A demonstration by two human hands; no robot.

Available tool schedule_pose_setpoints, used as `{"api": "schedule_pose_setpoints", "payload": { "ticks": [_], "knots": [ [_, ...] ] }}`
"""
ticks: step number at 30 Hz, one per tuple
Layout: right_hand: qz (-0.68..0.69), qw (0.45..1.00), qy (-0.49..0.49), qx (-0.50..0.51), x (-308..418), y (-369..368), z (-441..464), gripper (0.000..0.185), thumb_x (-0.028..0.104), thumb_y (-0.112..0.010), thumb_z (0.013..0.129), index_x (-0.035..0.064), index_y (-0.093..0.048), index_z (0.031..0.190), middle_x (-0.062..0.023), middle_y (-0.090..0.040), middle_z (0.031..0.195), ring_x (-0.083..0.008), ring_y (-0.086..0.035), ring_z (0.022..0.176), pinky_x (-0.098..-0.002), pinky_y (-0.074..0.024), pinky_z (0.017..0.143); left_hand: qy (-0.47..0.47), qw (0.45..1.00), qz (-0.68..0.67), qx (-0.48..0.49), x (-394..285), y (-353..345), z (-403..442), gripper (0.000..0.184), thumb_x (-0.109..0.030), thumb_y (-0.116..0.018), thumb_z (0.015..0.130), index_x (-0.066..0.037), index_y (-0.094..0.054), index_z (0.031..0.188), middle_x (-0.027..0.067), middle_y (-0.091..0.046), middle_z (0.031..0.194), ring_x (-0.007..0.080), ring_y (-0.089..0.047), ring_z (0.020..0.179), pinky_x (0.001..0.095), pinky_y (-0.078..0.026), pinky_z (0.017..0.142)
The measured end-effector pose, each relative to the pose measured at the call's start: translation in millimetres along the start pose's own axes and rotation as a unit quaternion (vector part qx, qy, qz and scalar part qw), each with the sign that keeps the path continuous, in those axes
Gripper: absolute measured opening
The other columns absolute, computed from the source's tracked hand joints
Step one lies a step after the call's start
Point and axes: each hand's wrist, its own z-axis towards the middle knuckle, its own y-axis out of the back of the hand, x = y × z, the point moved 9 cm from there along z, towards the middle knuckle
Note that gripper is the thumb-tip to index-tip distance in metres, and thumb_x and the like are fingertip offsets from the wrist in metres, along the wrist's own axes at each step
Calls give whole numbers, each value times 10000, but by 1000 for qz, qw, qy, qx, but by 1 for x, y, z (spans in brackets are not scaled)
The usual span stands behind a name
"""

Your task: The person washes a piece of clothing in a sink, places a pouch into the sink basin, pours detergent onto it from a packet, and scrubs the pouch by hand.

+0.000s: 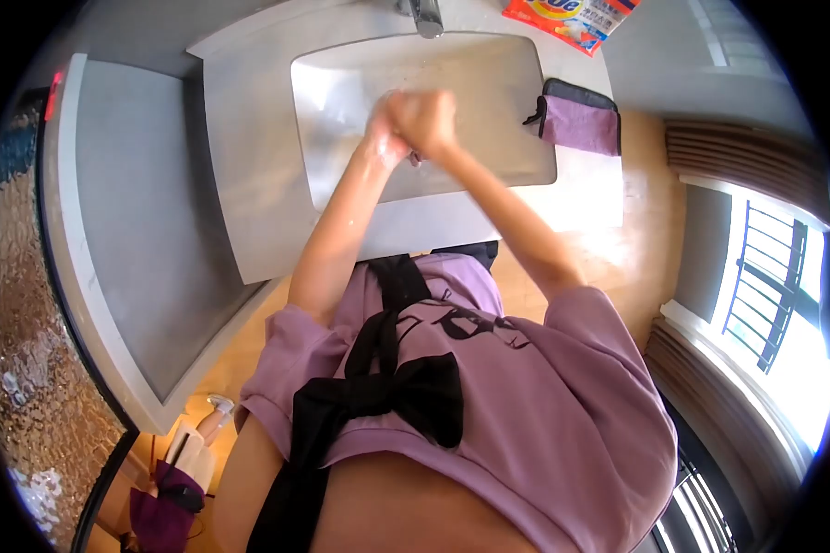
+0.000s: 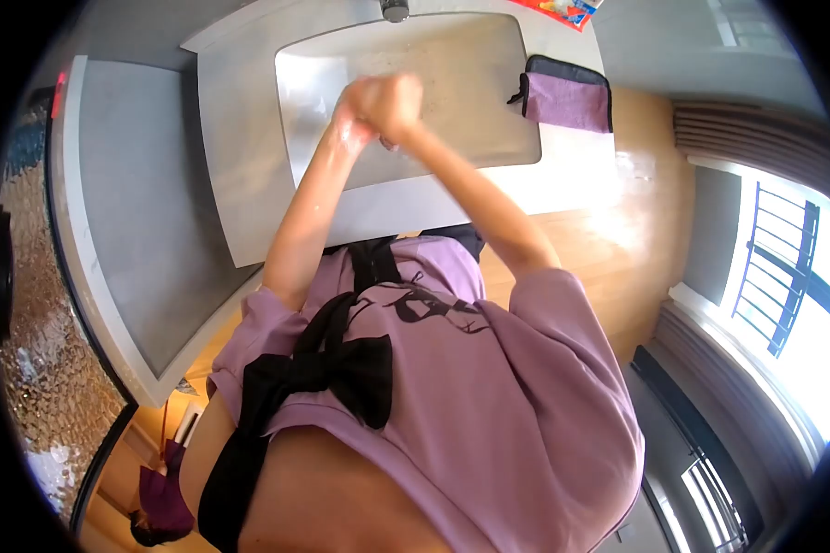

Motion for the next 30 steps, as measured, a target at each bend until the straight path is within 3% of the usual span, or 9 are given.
{"api": "schedule_pose_setpoints", "payload": {
  "ticks": [2, 7, 9, 11, 15, 18, 23, 26, 30],
  "knots": [
    [-28, 990, 129, -49, 8, -15, -17, 237, 254, -543, 683, 44, -621, 605, -212, -540, 586, -367, -551, 585, -384, -465, 586, 14, 997, -41, -69, -8, -14, -6, 256, -268, -343, 862, -97, -420, 689, 18, -448, 597, 151, -439, 487, 304, -354, 405],
    [-55, 963, -253, 73, -25, 23, 19, 242, 305, -583, 658, 79, -650, 602, -224, -564, 649, -361, -573, 648, -385, -466, 668, 100, 995, 19, -18, 7, -55, -42, 269, -290, -331, 871, -112, -425, 691, 23, -455, 602, 151, -443, 493, 326, -353, 404],
    [-67, 993, 93, -9, 51, 31, 6, 180, 248, -565, 657, 97, -624, 579, -195, -547, 593, -336, -540, 523, -389, -439, 501, 1, 995, 89, 52, -11, -59, -28, 261, -291, -340, 879, -123, -449, 711, 13, -452, 590, 151, -438, 479, 322, -355, 405],
    [24, 995, 93, 12, 46, 28, 4, 177, 259, -550, 679, 122, -641, 613, -186, -558, 607, -340, -542, 529, -405, -444, 516, 30, 996, -62, 62, -1, -37, -3, 256, -295, -366, 874, -124, -471, 715, 21, -469, 579, 153, -441, 456, 305, -358, 399],
    [-130, 970, -141, 149, -34, 13, 42, 267, 298, -543, 708, 59, -631, 628, -182, -582, 648, -329, -571, 607, -382, -464, 597, 92, 995, 24, -39, 5, -59, -49, 289, -313, -393, 868, -107, -504, 699, 24, -551, 636, 152, -513, 512, 279, -369, 417],
    [237, 906, -230, 264, -56, -7, 28, 412, 388, -653, 715, 23, -619, 903, -109, -623, 799, -217, -588, 693, -365, -464, 620, 93, 985, 143, -21, -6, -52, -52, 312, -342, -441, 852, -69, -551, 749, 27, -564, 666, 125, -521, 554, 257, -387, 465],
    [281, 751, -219, 556, -20, -10, -23, 622, 428, -707, 667, 54, -500, 1119, -68, -558, 908, -169, -510, 758, -280, -422, 620, -22, 842, 538, 39, -53, -67, -44, 294, -283, -560, 754, -8, -576, 859, 20, -561, 738, 113, -510, 699, 265, -410, 644],
    [8, 837, -92, 540, -29, -7, -12, 400, 385, -723, 653, 32, -630, 819, -30, -562, 722, -129, -487, 632, -252, -375, 548, -29, 733, 677, 67, -73, -91, -63, 431, -220, -622, 645, 57, -499, 951, 121, -561, 892, 171, -527, 808, 300, -417, 739],
    [129, 876, -153, 439, -46, 9, 16, 326, 327, -717, 681, 21, -605, 694, 2, -512, 644, -75, -440, 649, -247, -349, 572, -34, 677, 730, 84, -64, -59, -54, 458, -200, -655, 645, 85, -494, 966, 132, -577, 873, 184, -535, 760, 320, -419, 740]
  ]
}}
